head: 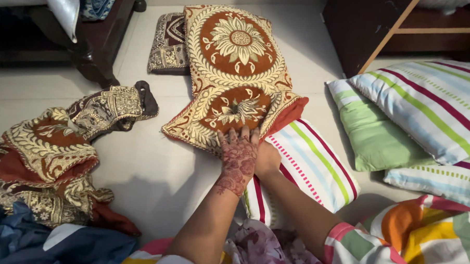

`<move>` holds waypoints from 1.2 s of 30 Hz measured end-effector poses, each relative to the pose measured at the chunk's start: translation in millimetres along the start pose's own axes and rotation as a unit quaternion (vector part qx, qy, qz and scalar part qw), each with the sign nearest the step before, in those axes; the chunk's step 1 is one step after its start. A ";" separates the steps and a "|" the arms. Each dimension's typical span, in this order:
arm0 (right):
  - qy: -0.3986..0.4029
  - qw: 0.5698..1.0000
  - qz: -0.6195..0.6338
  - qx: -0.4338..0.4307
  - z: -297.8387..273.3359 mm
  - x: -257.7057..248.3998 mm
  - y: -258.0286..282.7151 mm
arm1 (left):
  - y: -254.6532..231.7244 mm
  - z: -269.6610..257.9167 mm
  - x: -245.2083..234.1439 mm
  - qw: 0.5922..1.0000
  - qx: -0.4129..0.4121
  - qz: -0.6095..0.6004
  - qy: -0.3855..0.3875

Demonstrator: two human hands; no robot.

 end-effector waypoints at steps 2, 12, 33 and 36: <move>0.031 1.000 0.008 0.001 -2.0 -1.1 2.2 | 3.3 1.3 -0.6 1.000 -0.005 -0.015 0.018; 0.196 0.952 0.170 -0.164 -38.5 -70.6 -25.3 | 7.6 -13.4 -27.8 0.976 -0.026 -0.126 0.177; 0.031 0.972 -0.190 -0.137 1.2 -94.0 -73.1 | 0.9 4.1 22.7 0.997 -0.071 -0.035 -0.008; 0.044 0.974 -0.180 -0.131 -5.7 -90.1 -84.8 | 4.3 3.7 24.0 0.998 -0.036 -0.031 -0.033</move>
Point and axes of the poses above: each hand's wrist, its own z-axis towards the middle knuckle, its own x-axis out of the palm, y = z × x, the point moved 4 cm from there along z, towards the middle knuckle, and after that the axes turned 13 degrees about y, right-handed, at the moved point
